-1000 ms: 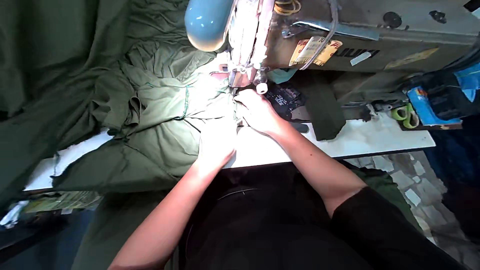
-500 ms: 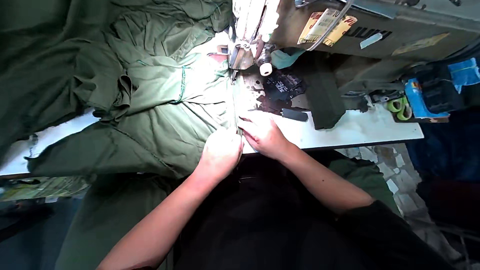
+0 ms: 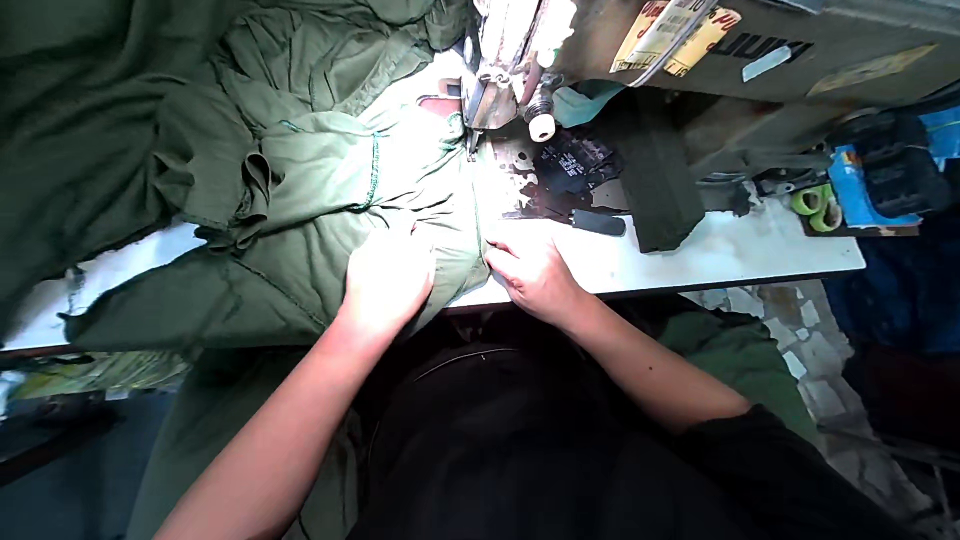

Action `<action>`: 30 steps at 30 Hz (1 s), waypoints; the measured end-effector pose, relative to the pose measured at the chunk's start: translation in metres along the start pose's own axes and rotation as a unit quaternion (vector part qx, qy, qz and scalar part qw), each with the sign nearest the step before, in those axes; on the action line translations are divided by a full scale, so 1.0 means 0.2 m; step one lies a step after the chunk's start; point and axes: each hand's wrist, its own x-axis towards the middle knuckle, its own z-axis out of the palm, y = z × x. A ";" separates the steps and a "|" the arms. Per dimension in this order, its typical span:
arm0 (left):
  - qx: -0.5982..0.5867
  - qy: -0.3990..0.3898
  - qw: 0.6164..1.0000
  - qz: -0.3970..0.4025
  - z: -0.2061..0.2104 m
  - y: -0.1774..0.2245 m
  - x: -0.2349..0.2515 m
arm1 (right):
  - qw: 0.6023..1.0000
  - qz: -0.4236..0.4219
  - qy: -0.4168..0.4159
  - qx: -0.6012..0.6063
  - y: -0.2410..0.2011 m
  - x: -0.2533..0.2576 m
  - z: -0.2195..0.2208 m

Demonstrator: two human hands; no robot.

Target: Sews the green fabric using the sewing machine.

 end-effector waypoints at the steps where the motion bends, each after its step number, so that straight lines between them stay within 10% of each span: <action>1: 0.006 0.004 1.000 0.005 -0.01 -0.01 -0.02 | 1.000 0.004 -0.003 0.001 0.00 0.00 0.00; 9: 0.017 -0.033 0.998 0.045 -0.12 -0.02 0.03 | 0.999 -0.035 -0.018 0.009 0.00 0.02 -0.03; 14: -0.112 0.126 0.969 0.180 -0.06 0.03 0.23 | 0.996 -0.071 -0.047 0.010 0.00 0.04 -0.07; 30: 0.026 0.015 0.951 0.309 0.10 -0.10 0.33 | 0.995 -0.049 -0.091 -0.015 -0.08 0.09 -0.09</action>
